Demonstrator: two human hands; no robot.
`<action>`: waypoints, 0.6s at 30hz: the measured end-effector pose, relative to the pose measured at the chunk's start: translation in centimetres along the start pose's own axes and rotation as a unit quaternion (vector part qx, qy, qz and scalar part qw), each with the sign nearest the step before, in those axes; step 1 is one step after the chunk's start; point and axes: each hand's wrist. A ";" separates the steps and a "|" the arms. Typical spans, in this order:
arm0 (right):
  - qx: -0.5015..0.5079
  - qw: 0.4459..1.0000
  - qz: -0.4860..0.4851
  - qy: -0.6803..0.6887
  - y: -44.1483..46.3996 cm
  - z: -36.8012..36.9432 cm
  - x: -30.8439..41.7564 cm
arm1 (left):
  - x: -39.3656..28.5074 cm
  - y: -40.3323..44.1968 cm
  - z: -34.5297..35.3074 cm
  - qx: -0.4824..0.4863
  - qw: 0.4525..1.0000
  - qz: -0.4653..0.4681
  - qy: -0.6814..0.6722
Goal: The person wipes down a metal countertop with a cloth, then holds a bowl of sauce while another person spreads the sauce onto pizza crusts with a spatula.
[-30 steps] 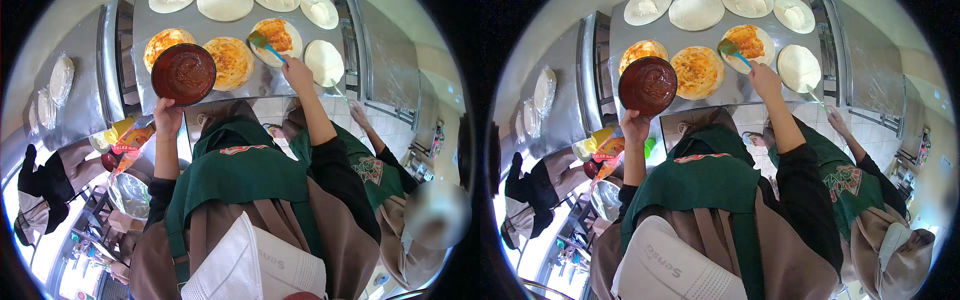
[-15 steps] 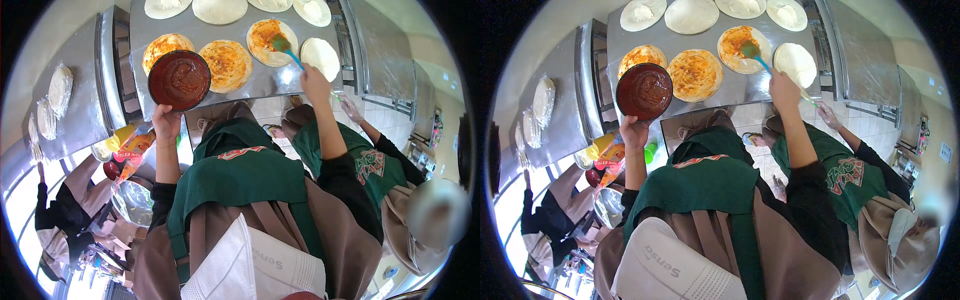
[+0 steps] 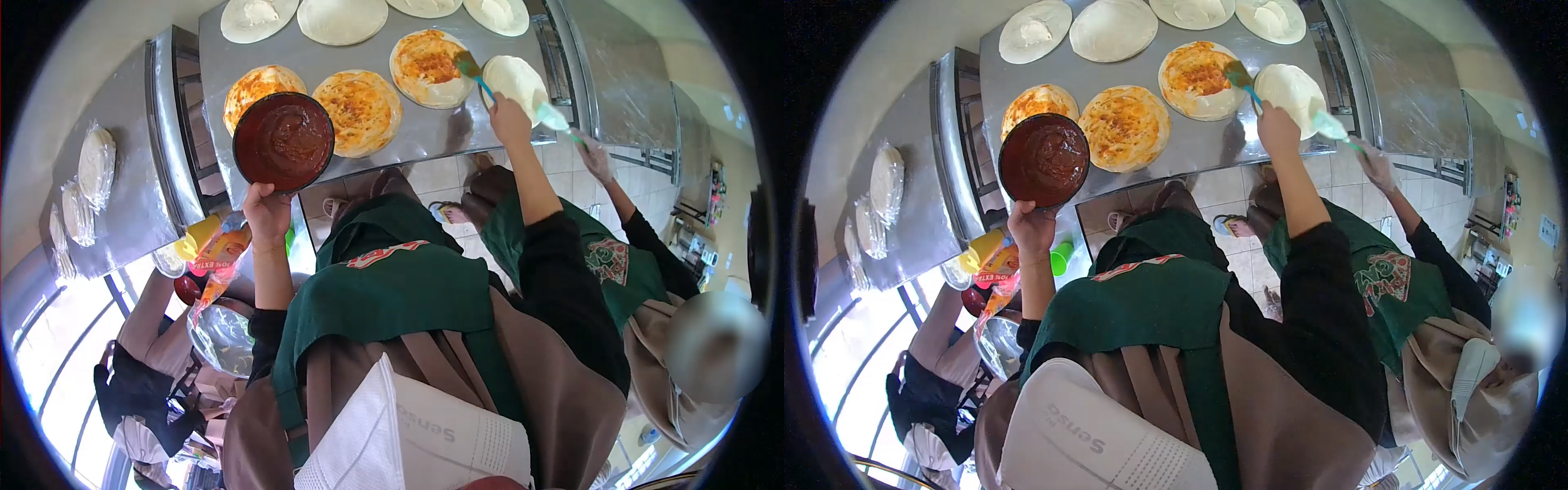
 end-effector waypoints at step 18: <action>-0.044 0.978 0.052 0.197 -3.1 2.2 0.9 | 0.5 0.7 2.0 -0.002 1.000 -0.024 0.009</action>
Point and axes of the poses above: each hand's wrist, its own y-axis towards the middle knuckle, its own z-axis out of the palm, x = y × z, and after that the axes turned 4 degrees about -x, right-handed
